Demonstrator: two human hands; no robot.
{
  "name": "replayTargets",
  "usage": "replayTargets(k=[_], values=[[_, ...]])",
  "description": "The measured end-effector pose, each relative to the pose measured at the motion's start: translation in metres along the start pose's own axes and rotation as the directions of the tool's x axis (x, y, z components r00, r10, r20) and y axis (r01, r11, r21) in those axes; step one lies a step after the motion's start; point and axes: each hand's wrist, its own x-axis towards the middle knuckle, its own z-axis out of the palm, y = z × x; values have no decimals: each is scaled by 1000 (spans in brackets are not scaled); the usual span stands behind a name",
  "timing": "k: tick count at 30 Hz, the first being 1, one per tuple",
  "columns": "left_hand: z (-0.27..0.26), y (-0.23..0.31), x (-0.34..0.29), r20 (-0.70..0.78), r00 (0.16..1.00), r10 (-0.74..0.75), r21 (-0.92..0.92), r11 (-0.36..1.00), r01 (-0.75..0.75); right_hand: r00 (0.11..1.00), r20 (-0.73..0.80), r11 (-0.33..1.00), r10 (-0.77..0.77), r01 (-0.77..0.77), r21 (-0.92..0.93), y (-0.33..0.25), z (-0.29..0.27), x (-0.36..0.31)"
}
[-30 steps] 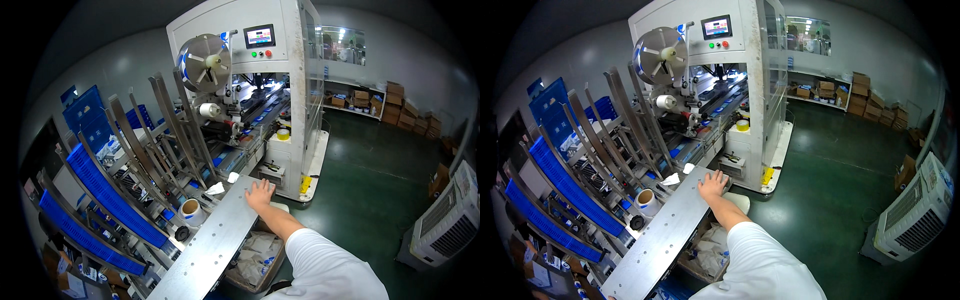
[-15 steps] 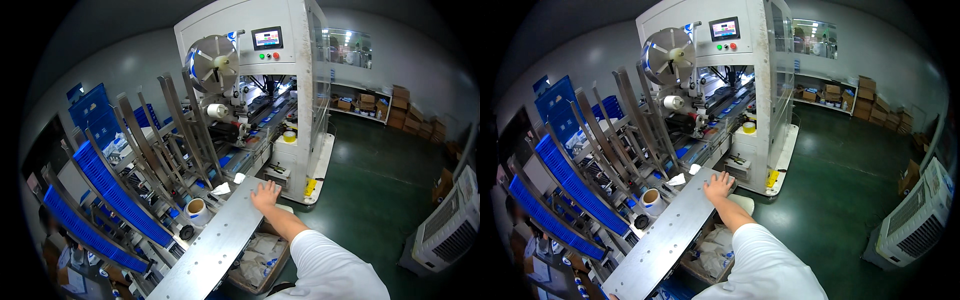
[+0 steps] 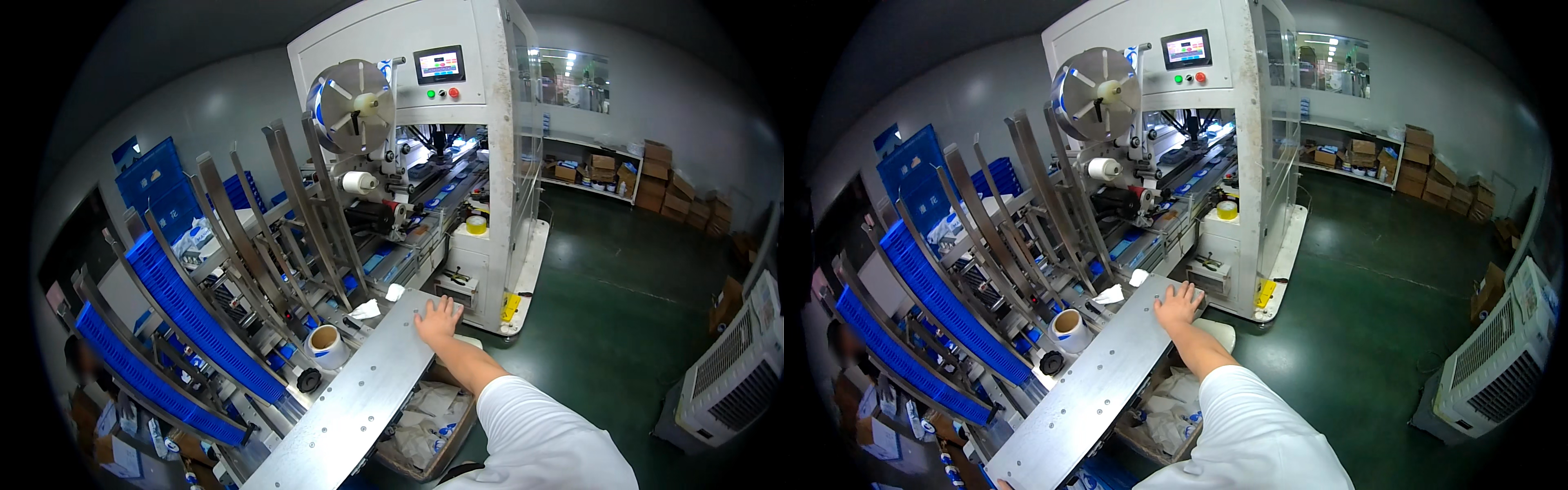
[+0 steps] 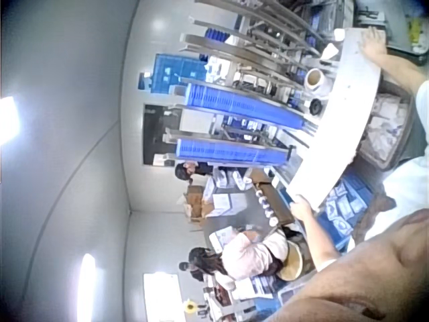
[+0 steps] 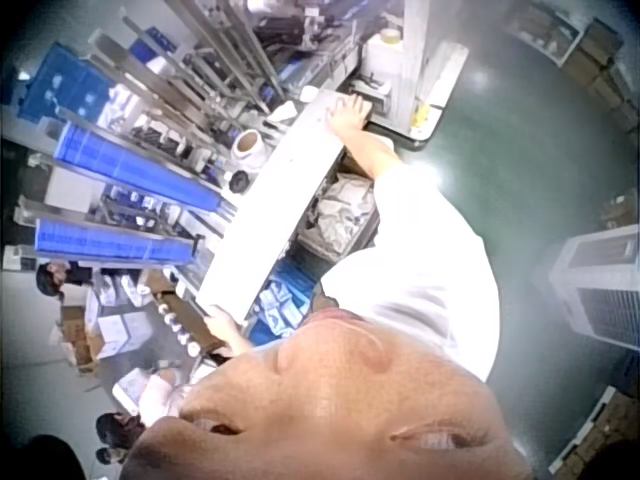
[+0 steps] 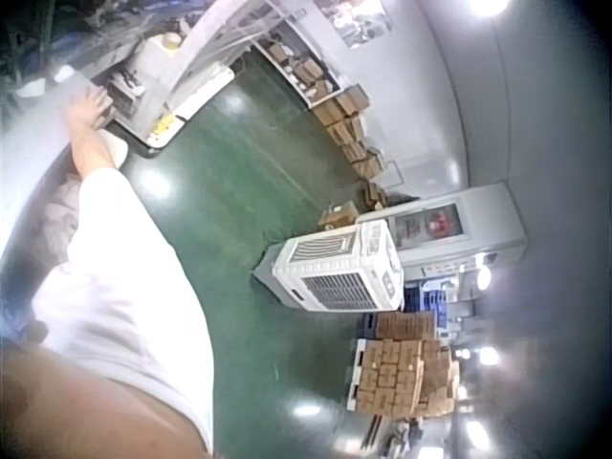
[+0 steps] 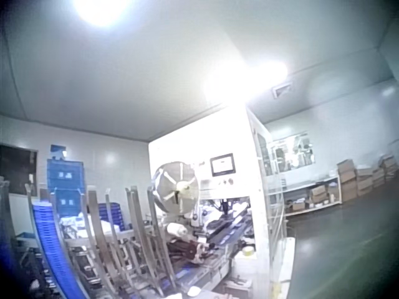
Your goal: The person operates a packaging machine in a factory setting, loading blue plastic trays into a vertical hopper and adjusting a metal guide plate on the conveyor. The person also briefly interacts with a colleague's waist pouch before resuming the task of feeding trays into the machine.
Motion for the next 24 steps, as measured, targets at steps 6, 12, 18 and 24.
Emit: replayTargets(k=[6, 12, 18, 24], values=[[5, -4, 4, 6, 1000, -18, 16, 1000, 18, 1000, 2, 1000, -1, 1, -3, 0, 0, 1], [12, -10, 7, -7, 1000, -17, 10, 1000, 17, 1000, 3, 1000, 0, 0, -20, 0, 1, 1], [6, -5, 2, -20, 1000, -10, 1, 1000, 10, 1000, 24, 999, -2, 3, -42, 0, -1, 0], [16, -13, 5, -49, 999, -7, -48, 999, 5, 1000, 15, 994, 14, -12, -110, 3, 8, 6]])
